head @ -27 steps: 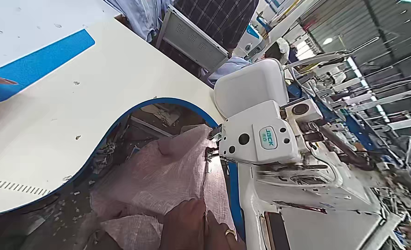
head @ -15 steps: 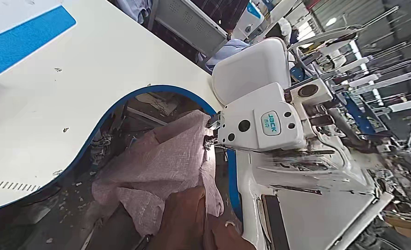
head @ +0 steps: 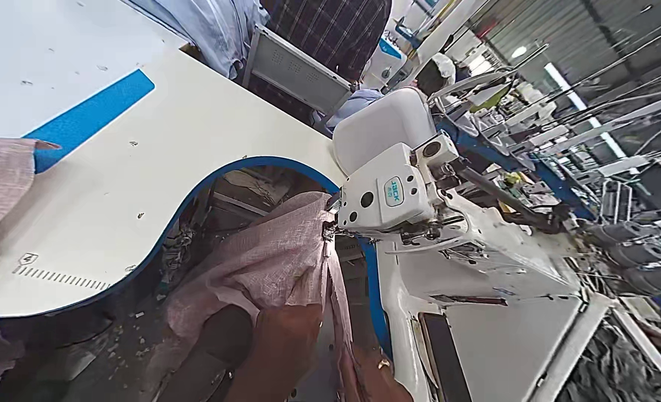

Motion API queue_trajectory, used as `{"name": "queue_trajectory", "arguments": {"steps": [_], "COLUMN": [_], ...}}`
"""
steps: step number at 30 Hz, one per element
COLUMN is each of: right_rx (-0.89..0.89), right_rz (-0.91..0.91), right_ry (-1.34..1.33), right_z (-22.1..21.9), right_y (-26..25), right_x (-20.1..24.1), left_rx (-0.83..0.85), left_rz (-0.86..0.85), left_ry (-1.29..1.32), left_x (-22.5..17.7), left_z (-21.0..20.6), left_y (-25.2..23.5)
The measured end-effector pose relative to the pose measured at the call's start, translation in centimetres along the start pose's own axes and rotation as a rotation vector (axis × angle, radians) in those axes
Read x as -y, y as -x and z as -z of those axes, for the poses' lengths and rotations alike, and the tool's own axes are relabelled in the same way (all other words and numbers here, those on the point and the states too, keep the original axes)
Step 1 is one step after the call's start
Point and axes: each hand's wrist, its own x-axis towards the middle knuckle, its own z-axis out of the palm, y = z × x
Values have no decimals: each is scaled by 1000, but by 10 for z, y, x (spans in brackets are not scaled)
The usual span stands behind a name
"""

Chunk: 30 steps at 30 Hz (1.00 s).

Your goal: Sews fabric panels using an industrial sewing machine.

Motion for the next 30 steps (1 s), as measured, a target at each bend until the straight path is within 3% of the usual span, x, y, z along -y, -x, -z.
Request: {"name": "queue_trajectory", "arguments": {"steps": [5,12,14,17,19,23,30], "right_rx": [117,-35,53,359,339,167,304], "right_rz": [141,97,16,-189,-135,128,35], "right_ry": [55,59,87,57,-6,-113,-145], "right_z": [8,-33,-23,5,12,11,14], "right_y": [-29,-56,-40,-6,3,-12,-16], "right_x": [36,29,25,3,-8,23,14], "left_rx": [-45,-78,-6,144,149,48,84], "left_rz": [82,151,155,201,218,172,163], "left_ry": [212,334,301,338,350,323,333], "left_x": [-7,14,9,-8,-11,-1,4], "left_z": [-14,-32,-22,8,5,-20,-16], "left_y": [25,-6,0,21,32,22,9]}}
